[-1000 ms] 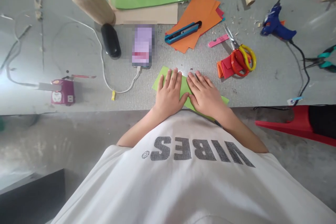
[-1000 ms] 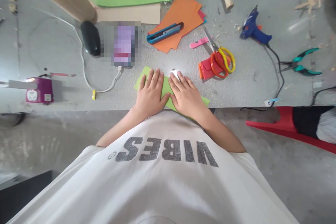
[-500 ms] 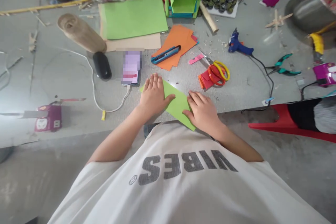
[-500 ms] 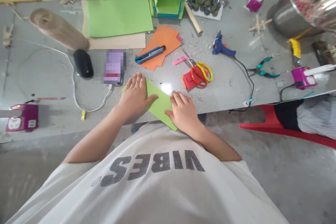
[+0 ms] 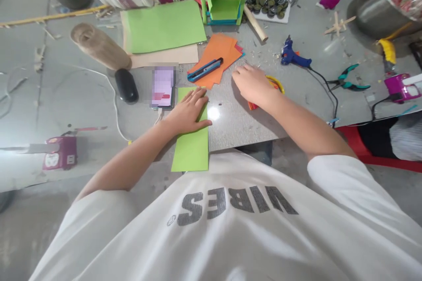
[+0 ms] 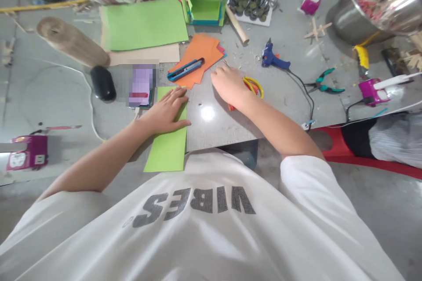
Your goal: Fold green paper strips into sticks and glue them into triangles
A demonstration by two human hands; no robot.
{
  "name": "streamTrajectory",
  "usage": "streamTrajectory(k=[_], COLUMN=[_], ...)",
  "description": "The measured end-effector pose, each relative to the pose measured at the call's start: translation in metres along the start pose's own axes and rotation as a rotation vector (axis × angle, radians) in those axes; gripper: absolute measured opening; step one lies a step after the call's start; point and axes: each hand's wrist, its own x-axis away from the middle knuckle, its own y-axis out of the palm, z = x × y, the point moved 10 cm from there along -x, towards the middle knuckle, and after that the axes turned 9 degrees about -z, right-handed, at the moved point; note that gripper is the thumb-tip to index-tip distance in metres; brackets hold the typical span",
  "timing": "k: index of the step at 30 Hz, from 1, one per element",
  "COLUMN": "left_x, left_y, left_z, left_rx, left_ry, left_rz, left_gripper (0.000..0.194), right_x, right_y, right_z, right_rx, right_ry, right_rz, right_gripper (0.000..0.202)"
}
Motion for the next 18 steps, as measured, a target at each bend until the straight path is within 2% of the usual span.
streamTrajectory(k=[3, 6, 8, 10, 13, 16, 18], left_x=[0.006, 0.008, 0.009, 0.009, 0.01, 0.012, 0.013], left_y=[0.001, 0.003, 0.004, 0.003, 0.002, 0.0, 0.001], left_z=[0.006, 0.011, 0.012, 0.01, 0.01, 0.013, 0.016], left_rx=[-0.002, 0.024, 0.033, 0.02, -0.003, -0.013, -0.056], left_ry=[0.066, 0.147, 0.179, 0.181, 0.17, 0.164, 0.167], left_rz=[0.012, 0.01, 0.014, 0.027, 0.063, 0.089, 0.077], left_gripper=[0.091, 0.096, 0.1, 0.1, 0.096, 0.088, 0.082], right_x=[-0.021, -0.022, -0.02, -0.017, -0.005, 0.011, 0.02], right_y=[0.011, 0.012, 0.009, 0.006, 0.002, 0.002, 0.009], right_z=[0.018, 0.024, 0.026, 0.022, -0.006, -0.05, -0.073], right_rx=[-0.035, -0.099, -0.111, -0.119, -0.202, -0.323, -0.349], right_ry=[-0.026, -0.125, -0.134, -0.088, -0.058, -0.121, -0.154], right_rz=[0.077, 0.163, 0.134, 0.049, -0.086, -0.151, -0.179], right_gripper=[0.039, 0.032, 0.021, 0.009, 0.012, 0.007, 0.014])
